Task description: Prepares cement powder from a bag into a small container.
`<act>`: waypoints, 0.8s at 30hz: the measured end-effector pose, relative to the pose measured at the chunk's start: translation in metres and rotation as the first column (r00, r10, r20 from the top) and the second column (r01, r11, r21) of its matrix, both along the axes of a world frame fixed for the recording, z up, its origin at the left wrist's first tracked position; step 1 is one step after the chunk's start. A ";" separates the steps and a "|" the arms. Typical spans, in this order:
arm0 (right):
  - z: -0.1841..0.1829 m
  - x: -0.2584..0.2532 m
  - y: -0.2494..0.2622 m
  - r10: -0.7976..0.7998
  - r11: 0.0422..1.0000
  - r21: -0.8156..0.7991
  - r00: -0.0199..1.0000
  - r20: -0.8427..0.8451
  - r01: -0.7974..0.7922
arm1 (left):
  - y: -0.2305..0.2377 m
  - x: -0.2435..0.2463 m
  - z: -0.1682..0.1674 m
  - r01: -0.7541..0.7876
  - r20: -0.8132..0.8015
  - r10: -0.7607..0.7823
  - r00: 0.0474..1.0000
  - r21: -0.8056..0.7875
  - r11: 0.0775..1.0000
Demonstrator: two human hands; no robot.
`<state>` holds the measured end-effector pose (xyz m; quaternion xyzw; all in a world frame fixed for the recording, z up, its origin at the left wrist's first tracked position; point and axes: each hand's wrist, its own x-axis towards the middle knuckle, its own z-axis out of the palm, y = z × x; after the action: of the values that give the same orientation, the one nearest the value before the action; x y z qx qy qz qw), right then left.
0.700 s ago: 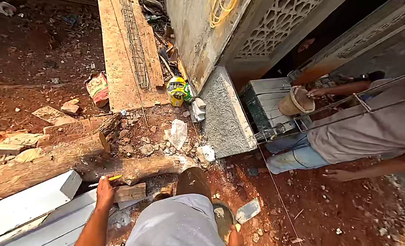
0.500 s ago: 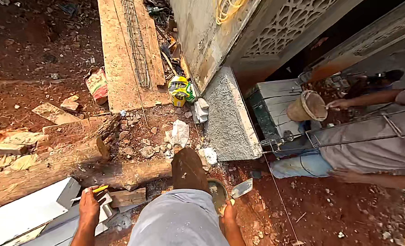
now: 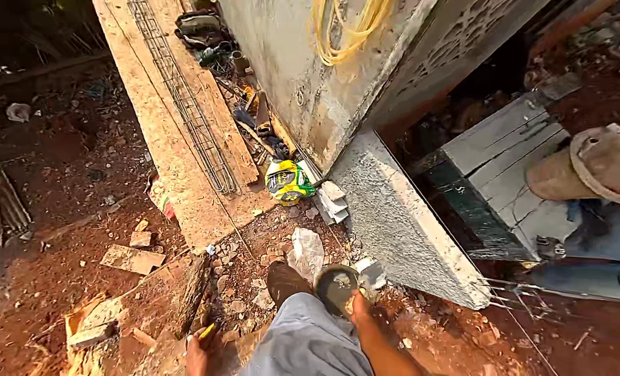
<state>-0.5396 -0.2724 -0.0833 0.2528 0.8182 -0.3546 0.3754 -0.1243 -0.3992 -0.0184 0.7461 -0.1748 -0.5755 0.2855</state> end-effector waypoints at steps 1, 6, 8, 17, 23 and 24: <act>0.003 -0.003 -0.024 -0.026 1.000 -0.005 0.999 0.023 0.026 | -0.040 -0.009 0.008 0.073 0.040 -0.072 0.997 -0.025 0.997; 0.014 -0.038 -0.090 -0.129 0.989 -0.061 0.989 0.069 0.133 | -0.203 -0.034 0.033 0.325 0.204 -0.310 0.929 -0.047 0.944; 0.012 -0.044 -0.108 -0.216 0.970 -0.100 0.975 0.060 0.221 | -0.252 -0.049 0.026 0.365 0.232 -0.349 0.908 -0.032 0.930; -0.010 -0.040 -0.222 -0.474 0.860 -0.180 0.878 0.065 0.477 | -0.383 -0.147 -0.038 0.786 0.220 -0.794 0.567 0.143 0.601; -0.030 -0.036 -0.279 -0.583 0.806 -0.140 0.813 -0.012 0.576 | -0.485 -0.193 -0.075 0.984 0.269 -0.962 0.040 0.156 0.085; -0.033 -0.032 -0.286 -0.589 0.804 -0.121 0.808 -0.020 0.583 | -0.500 -0.195 -0.079 0.989 0.267 -0.964 -0.016 0.148 0.024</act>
<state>-0.5718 -0.5579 -0.1161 0.4621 0.6899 -0.5040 0.2377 -0.3188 -0.8990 -0.0974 0.4738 -0.7094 -0.4837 -0.1956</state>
